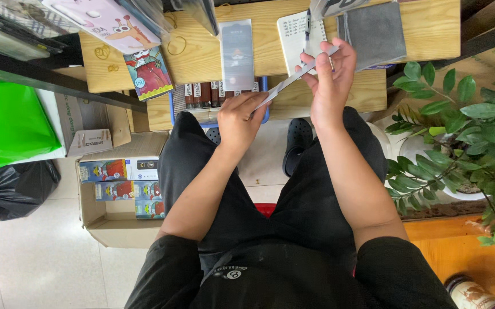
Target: The person wipes a product box with a cloth, removes and checks a screen protector from its packaging before replacing it, and writes a log entry in a notebook with a pen.
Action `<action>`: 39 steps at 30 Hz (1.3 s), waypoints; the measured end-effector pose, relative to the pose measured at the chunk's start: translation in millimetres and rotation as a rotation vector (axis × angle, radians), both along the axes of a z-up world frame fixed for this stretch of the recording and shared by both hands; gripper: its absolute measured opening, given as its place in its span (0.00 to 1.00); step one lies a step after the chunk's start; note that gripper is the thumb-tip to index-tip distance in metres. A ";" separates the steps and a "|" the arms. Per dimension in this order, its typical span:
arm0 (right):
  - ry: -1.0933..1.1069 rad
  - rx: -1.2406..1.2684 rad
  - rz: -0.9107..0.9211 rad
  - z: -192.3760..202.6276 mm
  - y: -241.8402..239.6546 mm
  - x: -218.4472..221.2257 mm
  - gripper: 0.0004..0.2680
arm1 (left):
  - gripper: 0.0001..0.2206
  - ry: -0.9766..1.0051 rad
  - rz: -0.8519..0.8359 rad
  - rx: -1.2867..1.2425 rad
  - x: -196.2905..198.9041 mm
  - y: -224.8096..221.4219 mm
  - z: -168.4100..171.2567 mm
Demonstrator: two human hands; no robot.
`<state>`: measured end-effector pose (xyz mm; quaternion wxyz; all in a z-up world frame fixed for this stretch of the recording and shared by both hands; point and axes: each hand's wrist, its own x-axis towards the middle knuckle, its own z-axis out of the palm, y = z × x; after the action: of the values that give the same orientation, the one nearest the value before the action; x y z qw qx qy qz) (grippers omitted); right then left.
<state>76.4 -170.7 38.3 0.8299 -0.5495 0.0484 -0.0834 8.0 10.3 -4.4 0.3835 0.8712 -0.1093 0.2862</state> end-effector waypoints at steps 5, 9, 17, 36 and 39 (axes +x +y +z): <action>-0.160 -0.190 0.033 0.8 0.1 -4.4 0.18 | 0.07 0.135 -0.019 -0.155 1.7 -4.5 -1.6; -0.227 -0.322 0.207 -4.5 2.6 -5.8 0.20 | 0.06 0.210 -0.013 -0.143 4.8 -0.8 4.0; -0.546 -0.903 0.455 1.4 11.6 -8.0 0.13 | 0.02 0.462 0.067 -0.650 7.2 -2.4 35.4; 0.100 -0.475 0.411 -10.2 17.5 2.1 0.20 | 0.14 0.732 -0.092 -0.783 21.6 24.8 -6.4; 0.189 -0.469 0.448 -5.9 17.8 4.7 0.19 | 0.26 0.789 0.208 -0.485 23.4 59.5 6.6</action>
<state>81.1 -152.9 32.4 0.6703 -0.7278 -0.0173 0.1438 31.3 69.7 2.3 0.5575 0.8049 0.2026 -0.0126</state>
